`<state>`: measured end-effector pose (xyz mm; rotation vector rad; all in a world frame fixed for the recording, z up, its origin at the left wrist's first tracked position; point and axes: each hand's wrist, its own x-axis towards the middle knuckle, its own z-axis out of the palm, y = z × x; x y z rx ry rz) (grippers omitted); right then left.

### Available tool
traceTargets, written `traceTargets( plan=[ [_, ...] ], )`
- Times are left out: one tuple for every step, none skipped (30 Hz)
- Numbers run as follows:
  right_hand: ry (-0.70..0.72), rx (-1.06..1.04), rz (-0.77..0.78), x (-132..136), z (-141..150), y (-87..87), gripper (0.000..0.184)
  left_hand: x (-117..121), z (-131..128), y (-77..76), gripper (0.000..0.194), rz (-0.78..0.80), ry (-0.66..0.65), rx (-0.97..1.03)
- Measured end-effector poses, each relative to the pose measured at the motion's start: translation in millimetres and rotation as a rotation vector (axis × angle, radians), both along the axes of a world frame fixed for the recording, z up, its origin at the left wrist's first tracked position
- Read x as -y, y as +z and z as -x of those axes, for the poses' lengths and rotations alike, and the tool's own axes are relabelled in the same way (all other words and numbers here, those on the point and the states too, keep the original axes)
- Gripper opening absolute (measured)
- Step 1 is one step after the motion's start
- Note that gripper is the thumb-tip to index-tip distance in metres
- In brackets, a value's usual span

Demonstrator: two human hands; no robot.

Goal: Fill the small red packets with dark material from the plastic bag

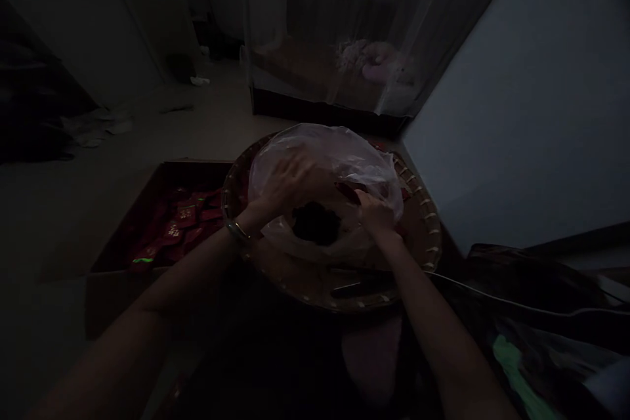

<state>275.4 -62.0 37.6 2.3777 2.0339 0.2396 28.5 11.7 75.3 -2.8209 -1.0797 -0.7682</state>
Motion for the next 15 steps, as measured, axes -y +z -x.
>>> traceTargets(
  plan=[
    [0.003,0.017,0.008,-3.0,0.2,-1.3,0.042,1.9,-2.2,-9.3,0.055,0.086,-0.095,-0.096],
    [0.000,0.031,0.030,-5.6,0.1,-2.8,0.041,3.5,-3.4,-19.3,0.057,0.185,-0.167,-0.185],
    [-0.004,0.039,0.067,-7.8,-0.4,-4.6,0.040,5.2,-3.4,-29.3,0.059,0.272,-0.184,-0.259],
    [-0.008,0.042,0.119,-9.3,-1.1,-6.6,0.039,7.0,-2.4,-38.9,0.054,0.332,-0.152,-0.325],
    [-0.013,0.043,0.176,-10.4,-1.9,-8.6,0.037,9.0,-0.5,-47.6,0.046,0.367,-0.124,-0.394],
    [-0.018,0.044,0.228,-11.0,-2.6,-10.8,0.035,11.3,1.9,-54.9,0.038,0.386,-0.116,-0.455],
    [-0.023,0.046,0.262,-11.4,-2.8,-12.9,0.034,13.9,4.6,-60.8,0.030,0.383,-0.121,-0.492],
    [-0.029,0.051,0.273,-11.7,-2.3,-15.1,0.033,16.5,7.1,-65.1,0.023,0.367,-0.134,-0.514],
    [-0.037,0.062,0.259,-11.9,-1.0,-17.4,0.033,19.0,9.1,-68.2,0.016,0.338,-0.151,-0.523],
    [-0.040,0.077,0.231,-12.1,1.1,-19.8,0.033,21.4,10.6,-70.3,0.010,0.302,-0.163,-0.523],
    [-0.033,0.093,0.197,-12.3,3.8,-22.4,0.035,23.5,11.3,-71.8,0.008,0.268,-0.169,-0.523],
    [-0.016,0.108,0.171,-12.2,7.0,-25.3,0.037,25.3,11.5,-72.8,0.011,0.242,-0.167,-0.524],
    [0.007,0.120,0.158,-11.7,10.4,-28.3,0.039,26.8,11.2,-73.6,0.014,0.225,-0.160,-0.521],
    [0.032,0.126,0.157,-11.0,13.8,-31.5,0.041,27.9,10.5,-74.2,0.015,0.221,-0.153,-0.513],
    [0.060,0.128,0.162,-9.9,17.0,-34.6,0.043,28.8,9.7,-74.5,0.015,0.228,-0.145,-0.500]
  ],
)
